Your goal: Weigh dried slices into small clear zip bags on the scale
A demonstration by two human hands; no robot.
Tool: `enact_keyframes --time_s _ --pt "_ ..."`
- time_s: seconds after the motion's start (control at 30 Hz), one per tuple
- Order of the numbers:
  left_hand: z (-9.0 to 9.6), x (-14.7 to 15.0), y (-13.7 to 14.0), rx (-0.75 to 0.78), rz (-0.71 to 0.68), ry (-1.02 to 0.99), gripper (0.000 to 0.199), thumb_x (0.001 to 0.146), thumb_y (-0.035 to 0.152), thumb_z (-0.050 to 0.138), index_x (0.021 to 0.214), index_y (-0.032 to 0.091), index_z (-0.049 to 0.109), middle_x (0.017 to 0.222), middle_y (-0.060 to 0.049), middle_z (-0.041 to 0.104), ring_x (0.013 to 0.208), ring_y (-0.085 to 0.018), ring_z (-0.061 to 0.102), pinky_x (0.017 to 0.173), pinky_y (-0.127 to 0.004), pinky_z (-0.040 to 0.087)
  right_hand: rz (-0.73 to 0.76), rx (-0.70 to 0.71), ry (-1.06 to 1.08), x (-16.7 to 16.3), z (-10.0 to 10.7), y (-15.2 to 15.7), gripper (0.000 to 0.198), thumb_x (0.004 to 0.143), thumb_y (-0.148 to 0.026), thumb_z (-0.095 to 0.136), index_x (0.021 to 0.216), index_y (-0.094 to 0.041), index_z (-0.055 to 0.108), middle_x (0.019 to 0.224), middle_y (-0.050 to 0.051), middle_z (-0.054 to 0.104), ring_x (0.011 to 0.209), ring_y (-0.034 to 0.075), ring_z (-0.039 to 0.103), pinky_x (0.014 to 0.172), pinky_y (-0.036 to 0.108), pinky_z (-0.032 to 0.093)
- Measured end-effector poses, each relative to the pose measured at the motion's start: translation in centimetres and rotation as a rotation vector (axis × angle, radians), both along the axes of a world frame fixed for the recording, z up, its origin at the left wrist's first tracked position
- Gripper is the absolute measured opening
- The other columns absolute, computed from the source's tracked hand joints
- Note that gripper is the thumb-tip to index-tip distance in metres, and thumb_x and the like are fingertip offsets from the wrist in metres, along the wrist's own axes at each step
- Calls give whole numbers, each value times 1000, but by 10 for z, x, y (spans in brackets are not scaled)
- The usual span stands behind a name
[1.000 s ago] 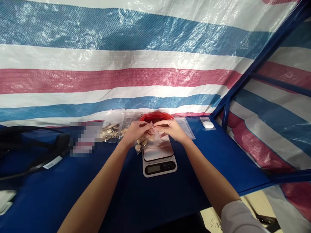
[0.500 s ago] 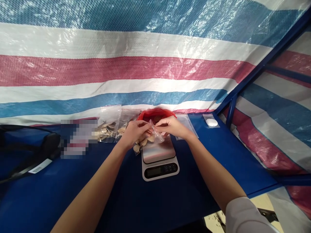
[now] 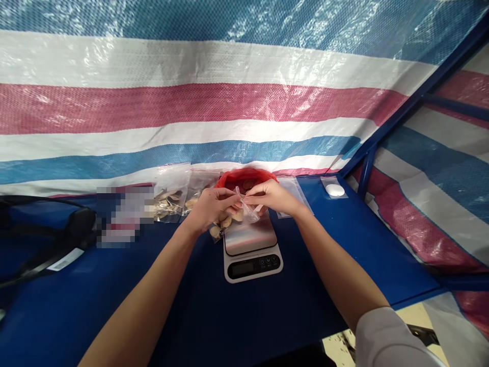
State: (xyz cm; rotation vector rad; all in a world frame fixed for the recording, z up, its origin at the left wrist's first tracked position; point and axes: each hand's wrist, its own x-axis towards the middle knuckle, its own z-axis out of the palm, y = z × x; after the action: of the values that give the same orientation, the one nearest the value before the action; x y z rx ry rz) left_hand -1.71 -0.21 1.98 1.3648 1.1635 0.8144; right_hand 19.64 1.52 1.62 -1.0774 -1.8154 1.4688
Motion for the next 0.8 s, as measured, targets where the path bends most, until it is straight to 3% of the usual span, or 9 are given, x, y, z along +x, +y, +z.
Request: enact_keyframes --time_s 0.13,0.33,0.53,0.8 --pt "-2 -1 1 -9 -12 7 35 73 50 81 80 16 77 78 -9 77 64 -18 71 47 -23 50 5 -54 34 2 -3 2 28 80 -42 79 90 -16 80 82 2 73 65 11 65 55 21 58" --pt "1 -2 1 50 -31 20 36 71 50 82 82 16 77 78 -7 78 68 -18 72 67 -29 60 -27 -8 34 3 -5 0 27 81 -41 78 87 -15 79 78 2 73 63 11 66 56 21 58" --pt "7 -9 0 89 27 58 30 73 45 79 74 16 74 67 -4 72 59 -15 64 55 -25 52 -177 27 77 6 -5 2 28 82 -42 77 79 -15 75 75 5 74 64 13 68 54 20 56" --pt "11 -7 -4 108 21 75 24 76 39 75 75 16 72 69 -4 71 60 -15 63 58 -26 53 -61 -11 67 7 1 -2 39 85 -54 73 91 -16 75 90 7 75 78 18 74 51 18 56"
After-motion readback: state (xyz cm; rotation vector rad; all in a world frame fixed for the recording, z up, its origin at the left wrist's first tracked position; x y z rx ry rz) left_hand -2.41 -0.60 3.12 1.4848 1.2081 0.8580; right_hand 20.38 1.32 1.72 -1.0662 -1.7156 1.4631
